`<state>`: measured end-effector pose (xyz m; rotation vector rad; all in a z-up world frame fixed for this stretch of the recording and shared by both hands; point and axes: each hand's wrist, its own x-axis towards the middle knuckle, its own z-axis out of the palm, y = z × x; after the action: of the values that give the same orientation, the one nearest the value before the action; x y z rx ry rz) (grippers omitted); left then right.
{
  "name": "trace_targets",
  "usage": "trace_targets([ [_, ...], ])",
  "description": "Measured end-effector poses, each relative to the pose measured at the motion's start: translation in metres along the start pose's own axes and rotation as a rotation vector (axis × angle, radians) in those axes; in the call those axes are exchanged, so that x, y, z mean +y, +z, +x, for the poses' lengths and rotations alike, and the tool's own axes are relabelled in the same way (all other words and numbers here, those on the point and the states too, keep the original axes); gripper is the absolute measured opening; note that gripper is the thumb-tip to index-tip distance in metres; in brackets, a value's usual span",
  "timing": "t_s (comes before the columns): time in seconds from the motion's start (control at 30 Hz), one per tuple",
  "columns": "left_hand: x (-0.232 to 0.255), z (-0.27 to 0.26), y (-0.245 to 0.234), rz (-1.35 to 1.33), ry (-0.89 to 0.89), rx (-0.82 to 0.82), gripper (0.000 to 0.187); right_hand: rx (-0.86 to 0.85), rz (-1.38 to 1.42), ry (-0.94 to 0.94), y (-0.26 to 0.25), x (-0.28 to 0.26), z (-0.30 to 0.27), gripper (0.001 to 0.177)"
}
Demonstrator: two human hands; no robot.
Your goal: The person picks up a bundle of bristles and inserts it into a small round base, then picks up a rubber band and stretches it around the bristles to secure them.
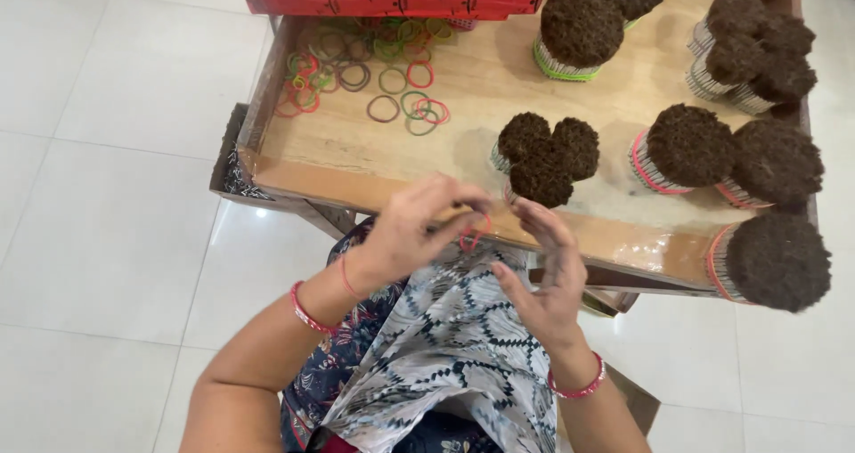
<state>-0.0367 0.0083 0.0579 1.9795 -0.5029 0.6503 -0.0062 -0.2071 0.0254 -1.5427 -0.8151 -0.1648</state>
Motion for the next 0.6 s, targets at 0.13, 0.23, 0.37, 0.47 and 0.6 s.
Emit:
trace_targets([
  [0.13,0.011,-0.016,0.019,-0.019,-0.035,-0.053,0.026,0.1,0.332,0.36,0.001,0.057,-0.042,0.044],
  [0.23,0.007,-0.029,0.028,-0.018,-0.012,0.006,0.022,0.158,0.463,0.478,-0.002,0.053,-0.046,0.034],
  [0.37,-0.001,-0.046,0.047,-0.748,-0.488,0.066,0.013,0.085,1.282,0.554,-0.011,0.047,-0.051,0.017],
  [0.47,-0.002,-0.043,0.039,-0.869,-0.507,-0.011,0.015,0.042,1.6,0.511,-0.03,0.036,-0.045,0.013],
  [0.6,0.0,-0.04,0.024,-0.227,-0.1,-0.322,0.031,-0.107,0.601,0.405,-0.081,0.026,-0.048,0.01],
])
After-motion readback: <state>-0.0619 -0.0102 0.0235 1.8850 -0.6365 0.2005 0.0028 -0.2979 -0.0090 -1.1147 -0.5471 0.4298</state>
